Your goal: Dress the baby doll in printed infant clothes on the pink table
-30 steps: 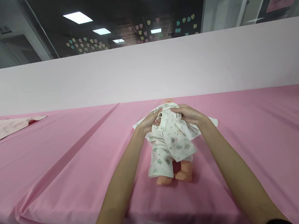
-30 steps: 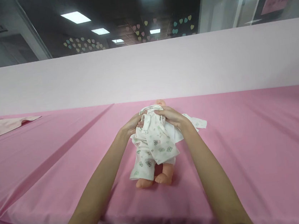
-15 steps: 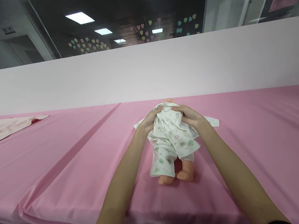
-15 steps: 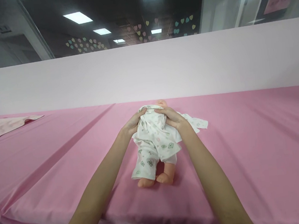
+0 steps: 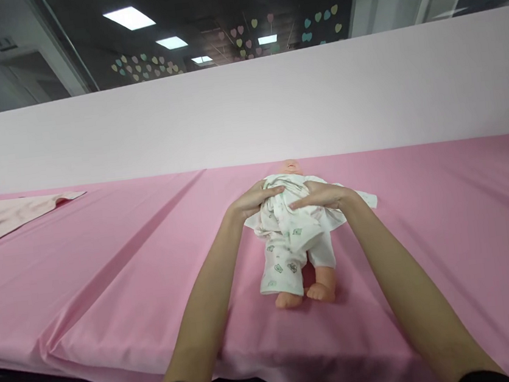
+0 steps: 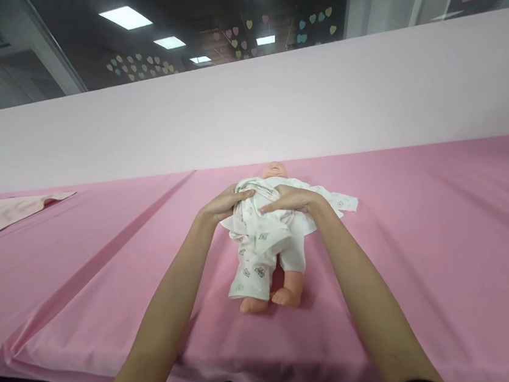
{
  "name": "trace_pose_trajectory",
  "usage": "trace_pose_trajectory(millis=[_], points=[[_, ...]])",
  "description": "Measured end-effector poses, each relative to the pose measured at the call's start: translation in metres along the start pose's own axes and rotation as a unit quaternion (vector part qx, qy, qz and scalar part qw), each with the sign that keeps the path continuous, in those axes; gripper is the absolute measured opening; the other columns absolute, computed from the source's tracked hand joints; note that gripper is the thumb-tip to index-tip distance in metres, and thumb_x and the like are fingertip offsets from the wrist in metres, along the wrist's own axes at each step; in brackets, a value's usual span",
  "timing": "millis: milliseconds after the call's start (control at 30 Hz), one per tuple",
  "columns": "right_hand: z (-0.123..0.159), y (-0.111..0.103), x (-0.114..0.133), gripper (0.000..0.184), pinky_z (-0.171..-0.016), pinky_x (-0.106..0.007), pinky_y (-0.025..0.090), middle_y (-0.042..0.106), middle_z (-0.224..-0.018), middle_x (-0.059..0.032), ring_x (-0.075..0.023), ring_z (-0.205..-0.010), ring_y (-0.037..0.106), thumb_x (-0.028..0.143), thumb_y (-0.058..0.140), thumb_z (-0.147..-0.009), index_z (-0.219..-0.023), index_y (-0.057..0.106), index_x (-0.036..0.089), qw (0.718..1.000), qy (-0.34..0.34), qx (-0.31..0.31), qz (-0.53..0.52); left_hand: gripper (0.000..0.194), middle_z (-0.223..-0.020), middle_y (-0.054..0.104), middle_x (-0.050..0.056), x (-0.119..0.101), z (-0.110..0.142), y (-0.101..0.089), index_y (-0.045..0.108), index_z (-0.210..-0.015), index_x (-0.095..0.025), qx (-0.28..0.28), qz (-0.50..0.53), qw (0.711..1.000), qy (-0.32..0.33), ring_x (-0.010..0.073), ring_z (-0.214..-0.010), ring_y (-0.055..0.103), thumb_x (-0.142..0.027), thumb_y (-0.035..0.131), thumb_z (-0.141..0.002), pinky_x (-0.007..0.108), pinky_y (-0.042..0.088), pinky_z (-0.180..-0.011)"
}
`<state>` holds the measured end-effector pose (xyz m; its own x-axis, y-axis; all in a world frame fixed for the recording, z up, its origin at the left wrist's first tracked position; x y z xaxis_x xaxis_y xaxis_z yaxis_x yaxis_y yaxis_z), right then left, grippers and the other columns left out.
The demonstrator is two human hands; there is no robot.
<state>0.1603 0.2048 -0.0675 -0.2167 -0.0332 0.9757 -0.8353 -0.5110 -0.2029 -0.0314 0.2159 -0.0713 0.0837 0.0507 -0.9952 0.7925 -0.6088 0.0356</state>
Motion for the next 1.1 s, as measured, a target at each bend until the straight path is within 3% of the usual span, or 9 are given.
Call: trace_pose_trajectory(millis=[167,267,367,500,633,733,800,967,1100], points=[[-0.014,0.005,0.005,0.013,-0.08,-0.028,0.054,0.069,-0.086,-0.0049,-0.0179,-0.087,0.064,0.014,0.06,-0.078,-0.091,0.061,0.015,0.958,-0.094,-0.023,-0.27,0.039,-0.096,0.069,0.012,0.012,-0.004,0.005,0.061,-0.106,-0.011,-0.018,0.105,0.994,-0.007,0.0201,-0.083,0.067,-0.031,0.07,-0.074,0.03,0.052,-0.078],[-0.018,0.008,0.002,0.01,-0.076,-0.031,0.055,0.068,-0.079,-0.0059,-0.0189,-0.082,0.065,0.015,0.053,-0.083,-0.088,0.061,0.014,0.942,-0.06,-0.026,-0.328,0.055,-0.102,0.068,0.014,0.013,-0.002,0.002,0.058,-0.114,-0.013,0.034,0.042,0.997,-0.056,0.0237,-0.089,0.066,-0.024,0.078,-0.064,0.035,0.051,-0.082],[-0.012,0.009,-0.001,0.013,-0.071,-0.029,0.056,0.069,-0.082,-0.0081,-0.019,-0.079,0.066,0.022,0.056,-0.084,-0.09,0.063,0.013,0.962,-0.037,0.01,-0.272,0.047,-0.105,0.067,0.013,0.009,-0.002,-0.005,0.06,-0.111,-0.013,0.002,0.034,0.999,-0.018,0.022,-0.091,0.065,-0.022,0.076,-0.067,0.032,0.051,-0.083],[-0.005,0.012,-0.001,0.026,-0.069,-0.025,0.055,0.069,-0.088,-0.0066,-0.0172,-0.077,0.065,0.017,0.073,-0.07,-0.094,0.064,0.014,0.985,-0.03,0.085,-0.144,0.025,-0.09,0.07,0.011,0.009,-0.009,-0.004,0.064,-0.1,-0.008,-0.053,0.145,0.986,0.055,0.0193,-0.082,0.067,-0.023,0.062,-0.08,0.027,0.053,-0.076],[-0.014,0.01,0.0,0.018,-0.073,-0.025,0.054,0.068,-0.085,-0.0046,-0.0152,-0.076,0.064,0.018,0.071,-0.072,-0.087,0.063,0.015,0.967,-0.094,0.01,-0.236,0.029,-0.089,0.071,0.011,0.019,-0.017,0.006,0.062,-0.105,-0.008,-0.033,0.197,0.98,0.019,0.0197,-0.082,0.068,-0.027,0.056,-0.084,0.03,0.053,-0.08],[-0.022,0.01,-0.002,0.013,-0.059,-0.019,0.052,0.062,-0.062,0.0001,-0.01,-0.057,0.059,0.021,0.067,-0.076,-0.069,0.058,0.015,0.947,-0.101,-0.027,-0.303,0.034,-0.093,0.07,0.013,0.027,-0.017,0.008,0.061,-0.109,-0.009,0.005,0.16,0.987,-0.025,0.0214,-0.084,0.067,-0.025,0.064,-0.078,0.032,0.052,-0.08],[-0.02,0.011,-0.002,0.017,-0.051,-0.018,0.049,0.058,-0.055,0.0022,-0.0086,-0.049,0.054,0.023,0.069,-0.074,-0.066,0.056,0.016,0.955,-0.089,-0.027,-0.28,0.039,-0.094,0.07,0.012,0.029,-0.014,0.004,0.06,-0.109,-0.011,0.014,0.128,0.991,-0.035,0.0213,-0.083,0.067,-0.021,0.07,-0.072,0.033,0.052,-0.08],[-0.002,0.007,0.001,0.038,-0.067,-0.023,0.054,0.068,-0.081,-0.0032,-0.015,-0.073,0.064,0.015,0.081,-0.056,-0.09,0.062,0.014,0.989,-0.059,0.076,-0.111,0.037,-0.093,0.071,0.01,0.024,-0.013,-0.003,0.063,-0.103,-0.011,-0.029,0.115,0.993,0.024,0.0194,-0.082,0.067,-0.009,0.067,-0.067,0.032,0.048,-0.088],[0.001,0.001,0.001,0.042,-0.073,-0.026,0.054,0.069,-0.084,-0.0041,-0.0172,-0.079,0.065,0.013,0.08,-0.056,-0.094,0.062,0.014,0.986,-0.083,0.088,-0.111,0.026,-0.081,0.072,0.01,0.029,-0.018,0.0,0.065,-0.098,-0.008,-0.036,0.161,0.986,0.018,0.019,-0.076,0.068,-0.011,0.058,-0.073,0.031,0.05,-0.084]])
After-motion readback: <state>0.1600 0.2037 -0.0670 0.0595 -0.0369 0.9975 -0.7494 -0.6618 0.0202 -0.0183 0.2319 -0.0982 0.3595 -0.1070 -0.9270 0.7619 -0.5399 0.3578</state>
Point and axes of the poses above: each hand's wrist, its own z-axis away from the middle knuckle, its own y-axis out of the palm, x = y × z, the point moved 1 cm from there along -z, towards the middle knuckle
